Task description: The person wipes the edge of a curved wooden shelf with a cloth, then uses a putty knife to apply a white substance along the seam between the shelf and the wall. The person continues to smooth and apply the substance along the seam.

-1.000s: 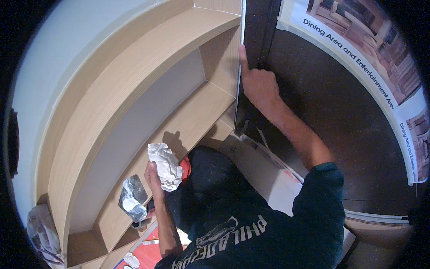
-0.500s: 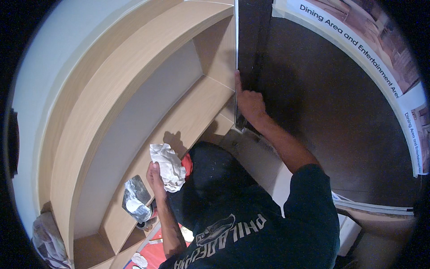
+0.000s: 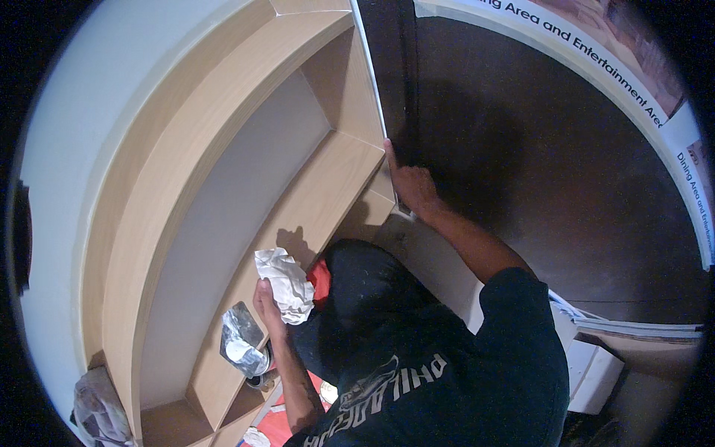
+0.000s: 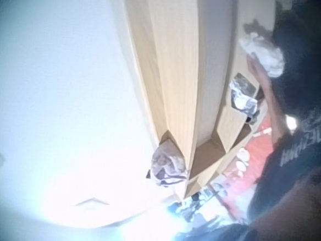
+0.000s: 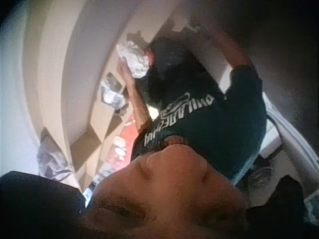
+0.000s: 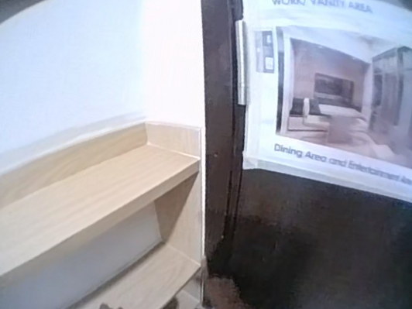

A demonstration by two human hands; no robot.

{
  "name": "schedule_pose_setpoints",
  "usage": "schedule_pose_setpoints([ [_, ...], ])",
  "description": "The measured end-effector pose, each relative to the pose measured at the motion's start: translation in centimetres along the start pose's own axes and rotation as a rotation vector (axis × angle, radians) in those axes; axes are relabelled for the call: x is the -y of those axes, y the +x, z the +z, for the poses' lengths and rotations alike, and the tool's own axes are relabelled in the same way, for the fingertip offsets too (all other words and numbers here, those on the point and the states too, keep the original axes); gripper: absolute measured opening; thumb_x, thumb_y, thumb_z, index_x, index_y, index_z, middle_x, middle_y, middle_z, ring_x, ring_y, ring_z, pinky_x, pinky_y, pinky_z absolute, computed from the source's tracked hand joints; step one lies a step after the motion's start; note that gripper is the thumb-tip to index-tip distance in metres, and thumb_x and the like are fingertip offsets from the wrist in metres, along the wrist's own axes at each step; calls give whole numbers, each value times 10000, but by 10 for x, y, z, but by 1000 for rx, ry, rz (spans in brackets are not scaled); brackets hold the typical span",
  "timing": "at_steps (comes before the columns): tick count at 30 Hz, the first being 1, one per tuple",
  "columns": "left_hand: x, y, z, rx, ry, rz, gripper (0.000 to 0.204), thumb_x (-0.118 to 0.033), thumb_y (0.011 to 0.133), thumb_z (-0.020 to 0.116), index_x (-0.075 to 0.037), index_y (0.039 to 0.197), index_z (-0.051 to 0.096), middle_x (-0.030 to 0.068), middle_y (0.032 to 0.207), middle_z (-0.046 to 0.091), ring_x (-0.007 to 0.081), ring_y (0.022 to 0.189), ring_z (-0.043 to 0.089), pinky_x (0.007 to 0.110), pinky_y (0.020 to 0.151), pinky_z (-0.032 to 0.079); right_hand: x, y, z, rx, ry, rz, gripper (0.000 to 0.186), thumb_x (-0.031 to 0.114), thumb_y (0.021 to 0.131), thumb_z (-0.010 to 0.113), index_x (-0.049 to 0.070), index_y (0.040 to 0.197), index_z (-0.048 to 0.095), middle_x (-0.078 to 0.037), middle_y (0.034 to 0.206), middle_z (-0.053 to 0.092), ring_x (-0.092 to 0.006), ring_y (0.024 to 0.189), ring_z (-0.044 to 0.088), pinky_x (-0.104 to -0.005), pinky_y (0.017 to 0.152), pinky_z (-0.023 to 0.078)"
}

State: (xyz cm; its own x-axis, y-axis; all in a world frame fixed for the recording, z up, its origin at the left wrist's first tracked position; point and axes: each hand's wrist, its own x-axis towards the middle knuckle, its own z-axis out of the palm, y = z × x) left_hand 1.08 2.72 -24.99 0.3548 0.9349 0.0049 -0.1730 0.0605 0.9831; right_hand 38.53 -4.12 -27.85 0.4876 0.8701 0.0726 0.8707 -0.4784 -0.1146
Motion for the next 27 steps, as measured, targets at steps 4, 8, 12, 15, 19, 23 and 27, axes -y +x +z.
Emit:
schedule_pose_setpoints([
  [4,4,2,-2,7,15,24,324,-314,992,509,0,1002,589,30,893,627,88,779,570,251,716,459,-2,2,11,-13,31,-17,854,43,857,526,6,1497,-39,-260,786,665,-354,655,678,-483,592,548],
  [8,5,3,-3,37,16,9,394,-343,996,476,26,1089,577,88,988,643,145,839,621,288,753,497,-10,-2,28,-77,1,-57,904,31,819,564,-9,1493,-38,-242,764,666,-336,583,663,-457,526,541],
  [12,1,2,4,16,-48,-41,504,-394,999,412,36,1241,513,148,1091,632,224,913,651,332,795,526,-13,-4,37,6,-71,-50,932,65,813,597,-17,1491,-37,-227,752,667,-320,557,657,-433,468,526],
  [15,-7,1,7,16,-274,-125,521,-430,1003,381,-29,1324,463,99,1188,606,219,1021,621,356,860,509,-13,-9,33,-44,18,-47,845,99,820,600,-36,1489,102,-220,720,664,-320,604,670,-430,519,542],
  [19,-12,-1,10,-14,-374,-75,500,-428,999,403,-48,1318,460,90,1171,608,216,1018,624,356,862,516,2,-43,15,143,235,-194,651,167,910,526,6,1474,244,-190,798,680,-352,689,657,-481,651,535],
  [23,-9,-8,44,-45,-177,-79,461,-325,1000,453,-23,1345,406,149,1219,561,234,1083,590,376,926,490,81,-94,-19,403,1356,-276,706,423,935,580,29,1457,314,-171,1402,475,-218,1274,468,-366,984,456],
  [27,-24,-14,96,11,189,250,427,-260,1003,494,2,1328,402,110,1165,553,161,1007,549,299,858,452,130,-121,-29,210,1545,-361,440,267,917,643,3,1259,559,-109,1119,646,-135,988,598,-300,811,500],
])
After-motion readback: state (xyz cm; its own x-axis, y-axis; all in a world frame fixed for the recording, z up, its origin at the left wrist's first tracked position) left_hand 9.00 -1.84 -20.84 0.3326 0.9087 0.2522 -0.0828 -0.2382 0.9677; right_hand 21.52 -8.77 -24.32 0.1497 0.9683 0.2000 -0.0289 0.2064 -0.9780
